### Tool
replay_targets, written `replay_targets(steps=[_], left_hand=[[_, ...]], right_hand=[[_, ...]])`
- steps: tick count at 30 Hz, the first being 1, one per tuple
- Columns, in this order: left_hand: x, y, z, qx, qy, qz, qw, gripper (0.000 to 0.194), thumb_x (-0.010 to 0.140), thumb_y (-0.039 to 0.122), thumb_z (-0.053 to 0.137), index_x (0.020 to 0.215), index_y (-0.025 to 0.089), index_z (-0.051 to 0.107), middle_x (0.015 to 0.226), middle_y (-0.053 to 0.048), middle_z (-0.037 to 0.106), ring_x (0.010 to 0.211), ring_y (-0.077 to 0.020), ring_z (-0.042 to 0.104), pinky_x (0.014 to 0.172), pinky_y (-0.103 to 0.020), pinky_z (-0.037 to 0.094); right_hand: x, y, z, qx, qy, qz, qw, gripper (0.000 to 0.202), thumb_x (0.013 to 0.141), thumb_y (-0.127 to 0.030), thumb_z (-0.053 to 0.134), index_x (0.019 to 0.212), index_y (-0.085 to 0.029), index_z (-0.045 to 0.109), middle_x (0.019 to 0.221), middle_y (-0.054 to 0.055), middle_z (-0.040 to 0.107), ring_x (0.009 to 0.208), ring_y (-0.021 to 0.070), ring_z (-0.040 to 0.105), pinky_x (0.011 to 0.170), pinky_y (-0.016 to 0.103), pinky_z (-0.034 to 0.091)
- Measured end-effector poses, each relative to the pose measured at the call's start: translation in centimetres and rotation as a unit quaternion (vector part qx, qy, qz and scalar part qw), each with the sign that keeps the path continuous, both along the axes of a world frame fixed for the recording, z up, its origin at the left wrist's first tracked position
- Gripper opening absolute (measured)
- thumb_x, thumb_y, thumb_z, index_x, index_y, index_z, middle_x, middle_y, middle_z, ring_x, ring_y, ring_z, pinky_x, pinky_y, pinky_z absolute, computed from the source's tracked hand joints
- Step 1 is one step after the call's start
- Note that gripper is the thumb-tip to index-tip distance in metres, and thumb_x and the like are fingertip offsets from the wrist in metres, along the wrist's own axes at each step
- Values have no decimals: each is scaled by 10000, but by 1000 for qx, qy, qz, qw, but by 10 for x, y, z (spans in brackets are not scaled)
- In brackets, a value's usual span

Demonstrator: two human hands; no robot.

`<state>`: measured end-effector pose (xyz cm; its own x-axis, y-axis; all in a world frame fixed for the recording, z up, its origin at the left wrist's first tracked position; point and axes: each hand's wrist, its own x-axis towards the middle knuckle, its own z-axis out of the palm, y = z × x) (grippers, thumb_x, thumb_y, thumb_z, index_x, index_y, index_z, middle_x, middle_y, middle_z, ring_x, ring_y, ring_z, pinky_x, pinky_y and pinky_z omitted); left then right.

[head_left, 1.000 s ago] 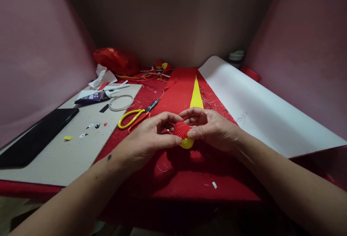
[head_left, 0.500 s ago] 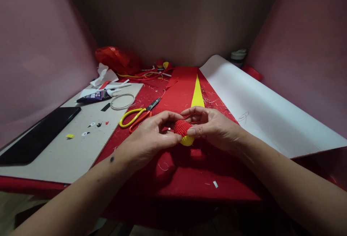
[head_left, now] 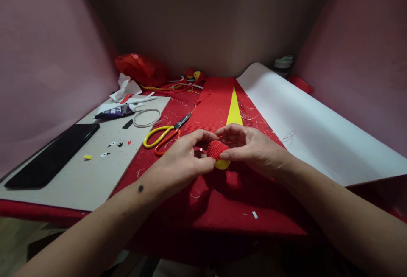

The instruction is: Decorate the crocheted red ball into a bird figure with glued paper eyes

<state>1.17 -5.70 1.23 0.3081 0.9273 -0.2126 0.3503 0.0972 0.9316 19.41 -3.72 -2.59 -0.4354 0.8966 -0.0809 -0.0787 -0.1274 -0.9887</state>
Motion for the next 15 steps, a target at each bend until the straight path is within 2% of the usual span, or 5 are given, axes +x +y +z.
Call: replay_targets(steps=[5, 10, 15], left_hand=[[-1, 0, -3, -10, -27, -13, 1000, 401, 689, 203, 682, 1074, 163, 575, 941, -39, 655, 762, -157, 602, 630, -260, 443], [-2, 2, -7, 8, -17, -22, 1000, 406, 696, 207, 658, 1088, 161, 563, 924, -26, 626, 757, -153, 585, 637, -270, 434], [0, 2, -5, -5, -19, -20, 1000, 399, 706, 192, 641, 1092, 150, 548, 897, -24, 627, 731, -147, 586, 619, -262, 433]], right_hand=[[0, 1, 0, -10, 23, 7, 1000, 443, 620, -186, 823, 1021, -191, 634, 979, 56, 639, 881, 201, 619, 783, 348, 512], [0, 0, 1, 14, -8, 3, 1000, 383, 641, -179, 796, 986, -202, 631, 952, 37, 634, 876, 194, 610, 803, 354, 506], [-1, -1, 2, 25, -20, 6, 999, 363, 669, -132, 736, 999, -214, 609, 901, 23, 643, 816, 177, 616, 776, 344, 510]])
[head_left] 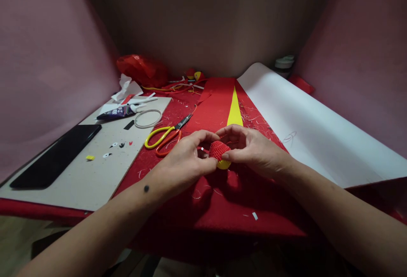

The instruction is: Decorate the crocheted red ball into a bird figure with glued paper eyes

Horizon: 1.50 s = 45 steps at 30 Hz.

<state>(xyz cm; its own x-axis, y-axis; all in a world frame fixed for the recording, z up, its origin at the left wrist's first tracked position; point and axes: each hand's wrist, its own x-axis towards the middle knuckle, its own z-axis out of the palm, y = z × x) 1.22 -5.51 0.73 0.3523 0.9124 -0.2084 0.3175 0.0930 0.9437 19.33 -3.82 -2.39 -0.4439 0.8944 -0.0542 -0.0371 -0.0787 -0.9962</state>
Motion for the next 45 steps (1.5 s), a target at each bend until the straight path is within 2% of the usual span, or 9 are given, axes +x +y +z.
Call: replay_targets(steps=[6, 10, 18, 24, 29, 34, 37, 42, 45], left_hand=[[3, 0, 6, 7, -2, 2, 1000, 404, 705, 194, 656, 1096, 158, 561, 990, -50, 641, 783, -161, 607, 640, -268, 454], [0, 1, 11, 20, -31, 25, 999, 383, 723, 224, 685, 1084, 155, 580, 1060, -65, 628, 856, -173, 611, 710, -281, 478], [-10, 7, 8, 75, -174, 62, 980, 229, 763, 276, 709, 948, 168, 628, 886, -8, 612, 734, -112, 569, 664, -239, 460], [1, -3, 14, 212, -111, 61, 969, 127, 827, 251, 638, 914, 161, 619, 865, -18, 627, 797, -136, 577, 722, -257, 464], [7, -6, 7, 382, -26, 40, 923, 78, 869, 211, 577, 936, 187, 607, 870, -31, 609, 800, -147, 575, 746, -280, 476], [9, -6, 0, 452, -2, 30, 891, 97, 879, 154, 560, 969, 173, 593, 885, -36, 590, 820, -132, 563, 756, -260, 478], [8, -6, 0, 434, 0, 36, 900, 75, 872, 150, 560, 934, 162, 600, 873, -36, 588, 804, -130, 562, 742, -259, 475], [5, -4, 10, 269, -25, 60, 961, 127, 841, 264, 606, 927, 170, 599, 865, -27, 622, 788, -153, 592, 710, -276, 474], [4, -1, 13, 202, -56, 91, 974, 161, 817, 320, 639, 867, 173, 598, 782, 3, 609, 694, -125, 564, 634, -241, 448]], right_hand=[[0, 1, 1, -7, 12, -11, 1000, 386, 646, -105, 729, 994, -220, 611, 895, 29, 661, 818, 185, 626, 744, 334, 514], [3, 4, 3, -52, 90, -26, 994, 389, 626, -111, 746, 983, -211, 628, 868, 18, 660, 779, 173, 636, 701, 316, 517], [12, 7, 8, -129, 260, 10, 957, 471, 637, -255, 696, 1088, -220, 565, 911, 64, 705, 934, 285, 674, 898, 502, 483], [13, 5, 8, -133, 250, -11, 959, 558, 574, -294, 719, 1108, -251, 563, 1004, 67, 672, 999, 304, 642, 924, 493, 468], [13, 5, 7, -113, 178, -28, 977, 683, 543, -368, 699, 1194, -257, 527, 1102, 86, 645, 1068, 317, 591, 922, 465, 467], [12, 7, 6, -94, 144, -35, 984, 739, 546, -398, 682, 1241, -240, 488, 1124, 100, 627, 1117, 337, 558, 930, 466, 453], [9, 8, 7, -99, 180, -38, 978, 672, 533, -334, 705, 1174, -238, 527, 1073, 88, 638, 1086, 322, 575, 960, 455, 438], [6, 7, 7, -94, 214, -55, 971, 582, 560, -263, 744, 1115, -238, 572, 1050, 76, 646, 1059, 297, 585, 986, 445, 431], [5, 8, 8, -85, 231, -78, 966, 497, 599, -233, 745, 1073, -237, 594, 1014, 63, 639, 1002, 264, 598, 971, 413, 446]])
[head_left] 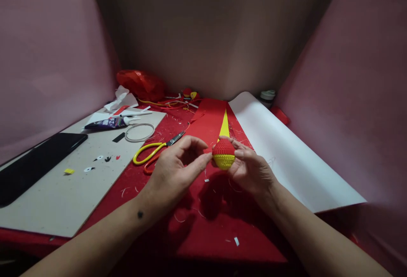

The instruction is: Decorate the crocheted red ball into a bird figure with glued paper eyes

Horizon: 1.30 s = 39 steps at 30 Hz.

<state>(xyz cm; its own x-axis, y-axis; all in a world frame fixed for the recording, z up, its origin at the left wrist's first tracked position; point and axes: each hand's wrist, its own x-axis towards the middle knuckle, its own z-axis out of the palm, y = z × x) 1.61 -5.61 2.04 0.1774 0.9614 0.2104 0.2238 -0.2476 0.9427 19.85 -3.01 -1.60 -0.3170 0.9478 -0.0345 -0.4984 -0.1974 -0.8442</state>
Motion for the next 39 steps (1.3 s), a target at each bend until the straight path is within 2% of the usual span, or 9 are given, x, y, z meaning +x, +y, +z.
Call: replay_targets(steps=[3, 7, 20, 25, 29, 31, 33, 35, 39], left_hand=[[0, 5, -5, -121, -61, -19, 991, 197, 795, 349, 665, 831, 172, 587, 636, 40, 538, 519, -78, 468, 490, -203, 373], [7, 9, -20, -321, -161, -130, 924, 252, 758, 301, 702, 938, 163, 592, 624, 29, 567, 415, -58, 446, 362, -162, 318], [43, 4, -26, -399, -365, -101, 835, 124, 823, 52, 545, 725, 109, 596, 558, 5, 571, 386, -25, 461, 394, -111, 386], [35, -5, -32, -381, -275, -127, 874, 100, 776, 162, 594, 684, 128, 574, 529, 12, 555, 358, -47, 422, 345, -145, 319], [17, -18, -26, -358, 8, -229, 905, 279, 825, 357, 535, 641, 150, 564, 520, -5, 563, 356, -68, 398, 343, -179, 227], [5, -20, -18, -264, 206, -242, 911, 366, 822, 411, 551, 563, 152, 560, 482, 9, 508, 402, -80, 404, 400, -196, 269], [-5, -16, -7, -120, 314, -151, 929, 344, 770, 417, 622, 551, 157, 570, 519, 5, 523, 477, -101, 438, 461, -215, 308], [-12, -7, 3, -23, 287, -66, 955, 212, 781, 377, 621, 777, 166, 639, 706, -12, 611, 612, -129, 527, 567, -230, 389], [-14, 9, 17, -40, 156, 10, 987, 385, 802, 423, 608, 1088, 172, 555, 832, -16, 619, 590, -121, 553, 545, -242, 429]], right_hand=[[-2, 0, 3, 3, 26, -34, 999, 437, 598, -196, 762, 1004, -232, 604, 951, 44, 616, 921, 229, 604, 940, 387, 462], [-5, -2, 6, 41, 39, -97, 994, 393, 587, -161, 765, 950, -224, 628, 994, 36, 587, 928, 203, 588, 892, 351, 471], [-7, -3, 4, 89, 13, -119, 989, 381, 593, -183, 760, 947, -236, 633, 974, 22, 586, 905, 189, 576, 797, 329, 472], [-5, 3, 0, 93, 14, -125, 988, 381, 582, -179, 764, 935, -237, 633, 990, 31, 574, 937, 194, 559, 841, 338, 465], [-3, 7, -4, 96, 30, -118, 988, 365, 586, -162, 770, 923, -235, 648, 991, 33, 567, 903, 184, 553, 811, 324, 474], [-3, 7, -6, 97, 29, -108, 989, 360, 594, -153, 770, 926, -236, 655, 1007, 35, 564, 902, 183, 551, 811, 324, 473], [-3, 6, -7, 100, 28, -105, 989, 354, 600, -150, 771, 926, -237, 661, 1026, 35, 562, 907, 183, 549, 809, 326, 473], [-4, 4, -6, 98, 20, -110, 989, 354, 596, -150, 774, 921, -238, 664, 1032, 33, 564, 902, 182, 546, 801, 328, 471], [-6, -1, -2, 81, -12, -132, 988, 372, 562, -150, 788, 903, -236, 666, 1015, 26, 571, 900, 178, 540, 804, 330, 462]])
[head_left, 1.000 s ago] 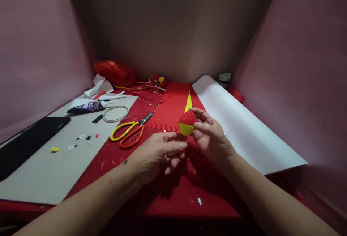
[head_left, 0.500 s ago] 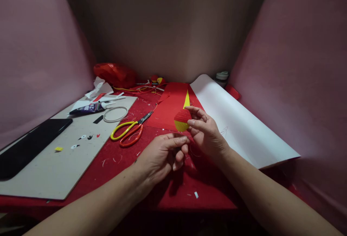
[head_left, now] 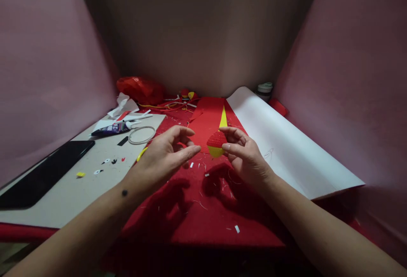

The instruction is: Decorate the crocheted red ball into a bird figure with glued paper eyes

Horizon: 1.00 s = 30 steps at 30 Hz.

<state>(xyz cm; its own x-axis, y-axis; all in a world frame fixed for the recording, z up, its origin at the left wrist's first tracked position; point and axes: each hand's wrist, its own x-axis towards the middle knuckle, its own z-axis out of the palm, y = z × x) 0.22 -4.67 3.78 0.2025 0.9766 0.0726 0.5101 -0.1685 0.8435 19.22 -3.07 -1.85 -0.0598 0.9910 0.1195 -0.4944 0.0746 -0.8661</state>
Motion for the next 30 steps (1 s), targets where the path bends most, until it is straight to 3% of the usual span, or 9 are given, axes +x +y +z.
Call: replay_targets(steps=[4, 9, 16, 23, 30], left_hand=[[13, 3, 7, -13, 2, -2, 1000, 397, 797, 399, 622, 1113, 174, 537, 773, 1, 615, 536, -110, 531, 500, -233, 416], [25, 5, 9, -43, 25, -8, 999, 462, 765, 432, 651, 1116, 153, 539, 947, -60, 648, 585, -117, 572, 505, -236, 440], [25, 15, -12, -100, -21, -63, 993, 413, 805, 371, 601, 1129, 153, 465, 563, 35, 583, 490, -152, 571, 533, -269, 450], [22, 15, -21, -115, -78, -74, 988, 405, 785, 313, 615, 1114, 157, 438, 566, 43, 576, 497, -151, 573, 536, -262, 432], [20, 17, -26, -117, -87, -78, 986, 378, 790, 301, 616, 1097, 167, 440, 739, 7, 603, 504, -118, 556, 512, -263, 431]], right_hand=[[-1, -1, 1, -2, -21, -1, 1000, 390, 561, -164, 796, 918, -237, 658, 999, 21, 579, 959, 190, 541, 871, 349, 449], [0, 0, -1, 7, -62, -6, 998, 397, 581, -178, 792, 943, -230, 638, 1031, 35, 599, 1073, 214, 535, 955, 371, 423], [-3, -4, -1, 15, -131, -7, 991, 392, 611, -162, 749, 969, -216, 599, 1023, 46, 609, 1043, 206, 562, 908, 365, 455], [-1, -5, 0, 24, -165, 30, 986, 354, 655, -164, 717, 979, -231, 591, 1003, 36, 621, 1003, 204, 576, 852, 364, 474], [-3, -7, 3, -2, -154, 43, 987, 368, 637, -171, 726, 972, -221, 583, 989, 43, 626, 983, 215, 593, 836, 378, 480]])
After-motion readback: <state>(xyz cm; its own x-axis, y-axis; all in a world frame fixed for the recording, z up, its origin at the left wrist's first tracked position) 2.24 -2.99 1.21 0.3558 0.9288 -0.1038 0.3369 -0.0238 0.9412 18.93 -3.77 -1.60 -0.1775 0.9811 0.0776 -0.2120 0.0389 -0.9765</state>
